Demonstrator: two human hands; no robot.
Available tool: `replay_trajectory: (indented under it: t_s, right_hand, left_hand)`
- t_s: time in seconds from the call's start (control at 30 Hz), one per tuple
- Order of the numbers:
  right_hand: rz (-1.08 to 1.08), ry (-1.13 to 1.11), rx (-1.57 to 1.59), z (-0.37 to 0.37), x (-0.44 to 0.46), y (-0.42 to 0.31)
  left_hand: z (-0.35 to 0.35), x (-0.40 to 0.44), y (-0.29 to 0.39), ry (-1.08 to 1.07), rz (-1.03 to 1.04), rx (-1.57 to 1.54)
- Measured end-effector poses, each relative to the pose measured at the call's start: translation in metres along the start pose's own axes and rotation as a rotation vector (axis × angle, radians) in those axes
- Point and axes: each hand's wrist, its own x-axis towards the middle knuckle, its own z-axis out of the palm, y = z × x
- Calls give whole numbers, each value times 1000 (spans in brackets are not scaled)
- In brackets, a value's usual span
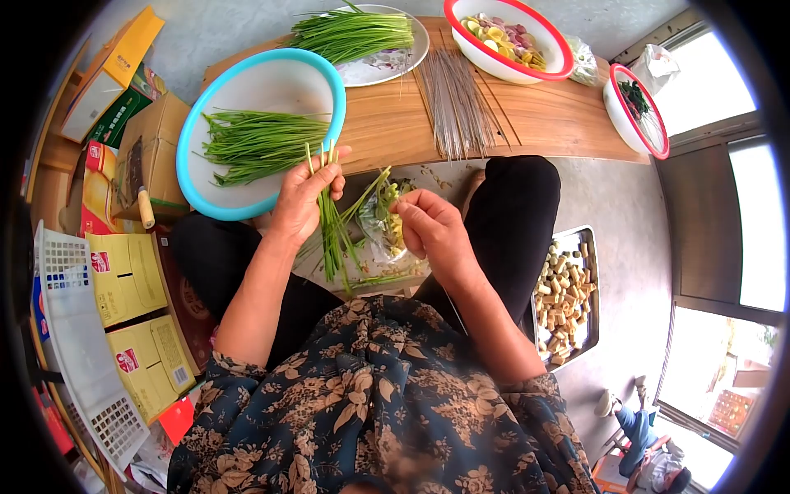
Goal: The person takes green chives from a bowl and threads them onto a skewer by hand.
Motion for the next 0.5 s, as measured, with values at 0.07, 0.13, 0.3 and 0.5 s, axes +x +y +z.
replay_trajectory:
  t_s: [0.07,0.13,0.3,0.5]
  right_hand:
    - [12,-26,-23,6,-1,1]
    - [18,-45,-30,9,-2,4]
    - [46,-79,-58,14,-2,6]
    - [53,-83,-66,15,-2,6]
  left_hand:
    - [1,0,0,-6,-15,-32]
    - [0,1,-1,60,-67,-100]
    - [-4,1,0,67,-70,-183]
    - [-5,2,-1,78,-76,-212]
